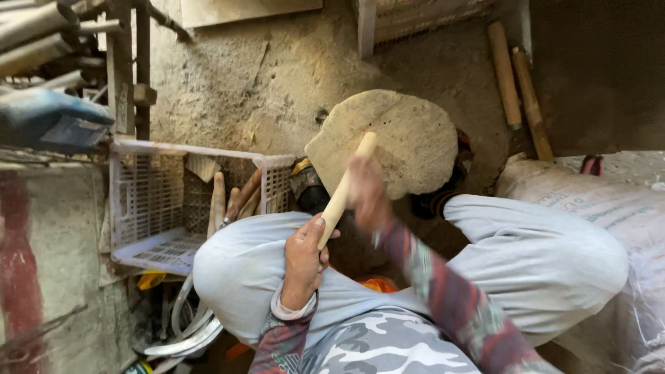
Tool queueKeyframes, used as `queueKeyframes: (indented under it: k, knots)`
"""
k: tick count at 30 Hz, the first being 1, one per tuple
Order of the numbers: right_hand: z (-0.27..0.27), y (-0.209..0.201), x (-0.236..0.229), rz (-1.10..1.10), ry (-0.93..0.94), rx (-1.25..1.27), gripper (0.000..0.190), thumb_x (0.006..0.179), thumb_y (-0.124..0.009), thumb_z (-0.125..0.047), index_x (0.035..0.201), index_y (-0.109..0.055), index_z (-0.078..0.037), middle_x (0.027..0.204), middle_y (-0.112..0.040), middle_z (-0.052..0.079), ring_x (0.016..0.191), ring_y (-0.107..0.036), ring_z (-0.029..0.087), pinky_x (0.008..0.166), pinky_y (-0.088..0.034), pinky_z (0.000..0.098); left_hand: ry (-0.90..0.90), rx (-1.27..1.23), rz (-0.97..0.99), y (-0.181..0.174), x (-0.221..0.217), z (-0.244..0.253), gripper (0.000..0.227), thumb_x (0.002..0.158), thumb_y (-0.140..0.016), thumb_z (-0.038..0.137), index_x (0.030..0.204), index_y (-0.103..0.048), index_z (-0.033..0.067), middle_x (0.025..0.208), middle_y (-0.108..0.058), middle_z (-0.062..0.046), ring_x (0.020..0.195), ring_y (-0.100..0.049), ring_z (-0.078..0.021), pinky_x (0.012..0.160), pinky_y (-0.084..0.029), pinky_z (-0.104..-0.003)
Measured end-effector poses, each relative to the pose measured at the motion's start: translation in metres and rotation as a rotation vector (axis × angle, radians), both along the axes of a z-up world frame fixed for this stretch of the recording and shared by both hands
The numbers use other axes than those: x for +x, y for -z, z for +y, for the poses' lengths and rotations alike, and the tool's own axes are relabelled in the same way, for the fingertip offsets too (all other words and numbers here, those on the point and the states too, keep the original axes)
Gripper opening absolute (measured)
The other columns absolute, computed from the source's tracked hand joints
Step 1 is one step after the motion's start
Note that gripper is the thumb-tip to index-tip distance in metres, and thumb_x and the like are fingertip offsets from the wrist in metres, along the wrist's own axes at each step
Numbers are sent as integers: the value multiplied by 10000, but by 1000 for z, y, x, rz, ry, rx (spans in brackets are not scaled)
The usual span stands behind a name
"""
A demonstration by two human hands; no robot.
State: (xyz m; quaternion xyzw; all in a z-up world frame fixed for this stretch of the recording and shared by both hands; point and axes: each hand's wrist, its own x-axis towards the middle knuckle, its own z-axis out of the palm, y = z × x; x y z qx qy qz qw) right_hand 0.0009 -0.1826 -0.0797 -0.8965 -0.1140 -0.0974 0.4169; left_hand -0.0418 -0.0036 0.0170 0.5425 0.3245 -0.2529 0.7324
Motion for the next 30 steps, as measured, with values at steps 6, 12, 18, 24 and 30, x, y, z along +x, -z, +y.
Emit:
queueKeyframes:
  k: [6, 12, 18, 24, 30]
  knots:
    - [-5, 17, 4, 140, 34, 76, 578, 1015, -342, -201, 1496, -457, 97, 1537, -495, 291, 1471, -415, 438, 1253, -243, 509, -10, -38, 21, 5, -8, 6, 444, 1010, -583, 303, 1321, -672, -2, 856, -719, -91, 410, -446, -54, 328, -308, -209]
    - [-12, 3, 26, 1, 82, 91, 547, 1048, -382, -224, 1493, -460, 86, 1526, -483, 310, 1455, -424, 487, 1238, -288, 524, -33, -17, 27, -1, 2, 0, 427, 995, -590, 304, 1286, -678, 4, 842, -727, -109, 391, -445, -68, 312, -300, -217]
    - [2, -2, -11, 103, -23, -105, 626, 1030, -316, -263, 1520, -427, 111, 1570, -453, 312, 1495, -381, 455, 1251, -204, 570, -52, -65, 41, 7, -12, 7, 415, 1022, -592, 307, 1263, -669, -21, 865, -727, -116, 412, -438, -53, 323, -302, -205]
    - [-11, 13, 19, 152, 172, -52, 583, 1079, -286, -237, 1547, -390, 94, 1602, -397, 322, 1542, -297, 480, 1284, -207, 521, -47, -49, 67, 2, -6, 3, 409, 1007, -581, 304, 1277, -670, 9, 865, -721, -116, 399, -438, -56, 317, -300, -208]
    - [6, 2, -25, 158, -61, 51, 606, 1023, -326, -243, 1523, -433, 82, 1553, -479, 306, 1483, -392, 451, 1245, -229, 531, -63, -108, 54, 8, -9, 8, 418, 1020, -578, 297, 1285, -649, -18, 888, -722, -130, 414, -434, -52, 325, -305, -209]
